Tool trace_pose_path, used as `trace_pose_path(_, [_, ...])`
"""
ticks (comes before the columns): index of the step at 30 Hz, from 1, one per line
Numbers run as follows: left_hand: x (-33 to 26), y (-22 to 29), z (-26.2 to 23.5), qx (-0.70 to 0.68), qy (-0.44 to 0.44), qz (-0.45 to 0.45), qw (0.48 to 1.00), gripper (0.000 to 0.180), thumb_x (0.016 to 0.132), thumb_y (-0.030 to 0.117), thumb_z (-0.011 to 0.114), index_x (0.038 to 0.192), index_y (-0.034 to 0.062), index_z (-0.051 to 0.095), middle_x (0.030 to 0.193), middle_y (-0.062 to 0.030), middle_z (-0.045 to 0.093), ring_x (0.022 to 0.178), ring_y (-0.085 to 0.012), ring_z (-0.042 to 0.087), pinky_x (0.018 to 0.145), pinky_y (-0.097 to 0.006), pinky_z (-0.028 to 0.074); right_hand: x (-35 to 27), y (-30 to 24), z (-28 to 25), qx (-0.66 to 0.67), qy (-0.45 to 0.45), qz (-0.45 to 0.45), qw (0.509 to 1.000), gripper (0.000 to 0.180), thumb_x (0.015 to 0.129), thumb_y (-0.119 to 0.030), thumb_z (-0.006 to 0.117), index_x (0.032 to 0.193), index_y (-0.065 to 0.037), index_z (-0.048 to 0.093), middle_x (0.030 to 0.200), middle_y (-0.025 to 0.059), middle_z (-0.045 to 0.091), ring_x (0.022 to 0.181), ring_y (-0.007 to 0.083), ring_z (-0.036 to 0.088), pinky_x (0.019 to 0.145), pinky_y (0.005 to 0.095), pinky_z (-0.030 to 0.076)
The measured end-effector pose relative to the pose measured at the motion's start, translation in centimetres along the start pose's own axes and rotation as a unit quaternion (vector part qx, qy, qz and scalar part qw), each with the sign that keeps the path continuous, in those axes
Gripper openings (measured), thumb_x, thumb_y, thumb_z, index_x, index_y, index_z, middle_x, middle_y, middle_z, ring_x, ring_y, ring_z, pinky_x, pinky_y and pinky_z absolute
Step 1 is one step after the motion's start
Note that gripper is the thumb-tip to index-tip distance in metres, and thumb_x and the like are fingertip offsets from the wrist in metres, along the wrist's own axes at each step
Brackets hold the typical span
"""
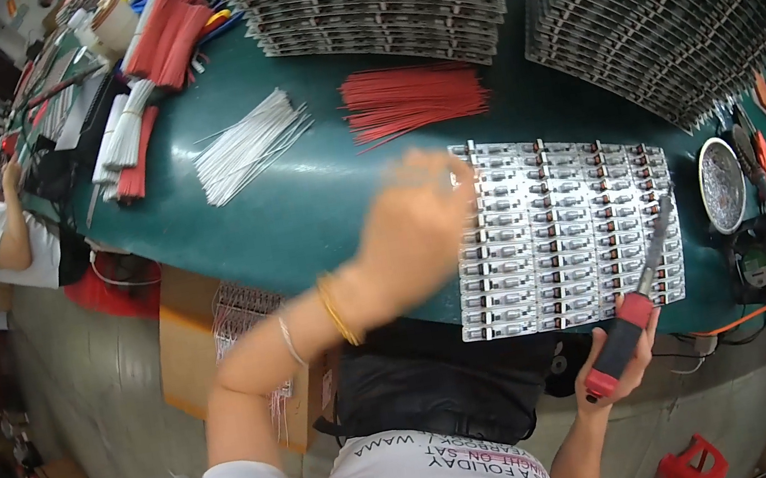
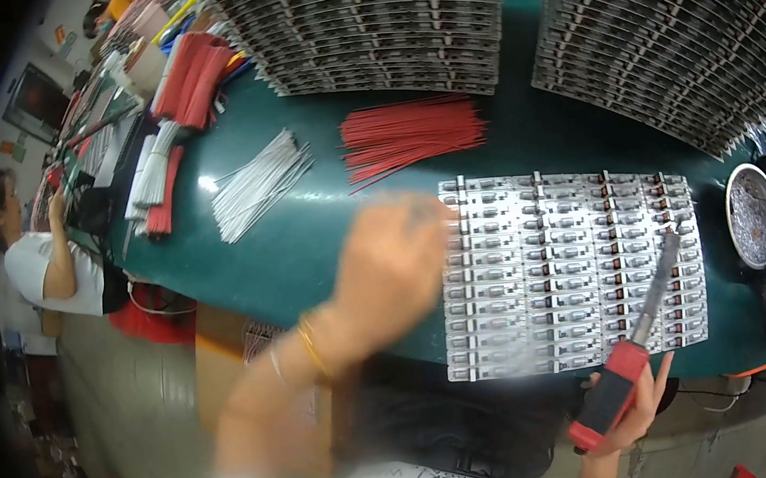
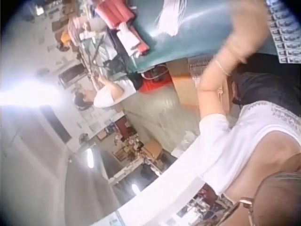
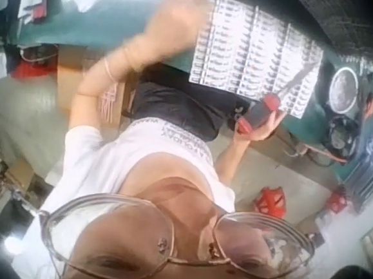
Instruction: The person solders wires to electronic components on a panel using a handheld soldering tool, moves the completed panel aside, and inserts and solders wires onto a new panel.
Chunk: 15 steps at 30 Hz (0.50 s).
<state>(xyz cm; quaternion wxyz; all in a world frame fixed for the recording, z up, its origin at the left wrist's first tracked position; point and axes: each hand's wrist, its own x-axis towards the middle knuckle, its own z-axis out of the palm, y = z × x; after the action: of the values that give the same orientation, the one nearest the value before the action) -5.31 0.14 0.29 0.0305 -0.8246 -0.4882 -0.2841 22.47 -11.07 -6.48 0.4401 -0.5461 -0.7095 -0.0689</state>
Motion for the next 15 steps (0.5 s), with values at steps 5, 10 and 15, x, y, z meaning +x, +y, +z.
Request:
trace_pose_path(5, [4.4,-7.6,2.5,0.039,-0.013,0.035,0.999,0.023,0.069,0.004,0.059,0.092,0.0038,0.056,0.087,-0.0112,0.054,0.087,-0.0291,0.051,0.076,-0.04,0.042,0.6,-0.1,0.3,-0.068,0.026,-0.011,0.997,0.042,0.081,-0.017,0.062,0.114,0.004,0.046,0.102,0.0179,0.061,0.089,0.0335,0.063,0.102,0.0648,0.026])
trace_pose_path(10, [7.0,-8.8,3.5,0.048,-0.078,0.042,0.995,0.025,0.068,0.001,0.055,0.092,0.0023,0.054,0.086,-0.0146,0.056,0.086,-0.0332,0.052,0.078,-0.043,0.042,2.3,1.2,-0.9,-0.108,-0.031,-0.006,0.994,0.048,0.081,-0.021,0.063,0.117,0.006,0.046,0.11,0.0198,0.06,0.106,0.04,0.058,0.1,0.0652,0.027])
trace_pose_path(15, [8.4,-8.7,3.0,0.048,-0.216,0.035,0.975,0.022,0.07,0.002,0.054,0.091,-0.0026,0.056,0.077,-0.0193,0.06,0.074,-0.0391,0.056,0.073,-0.043,0.045,2.5,2.6,-1.4,-0.157,-0.012,0.013,0.987,0.049,0.08,-0.026,0.064,0.114,0.007,0.05,0.109,0.0212,0.06,0.103,0.0387,0.059,0.101,0.0622,0.029])
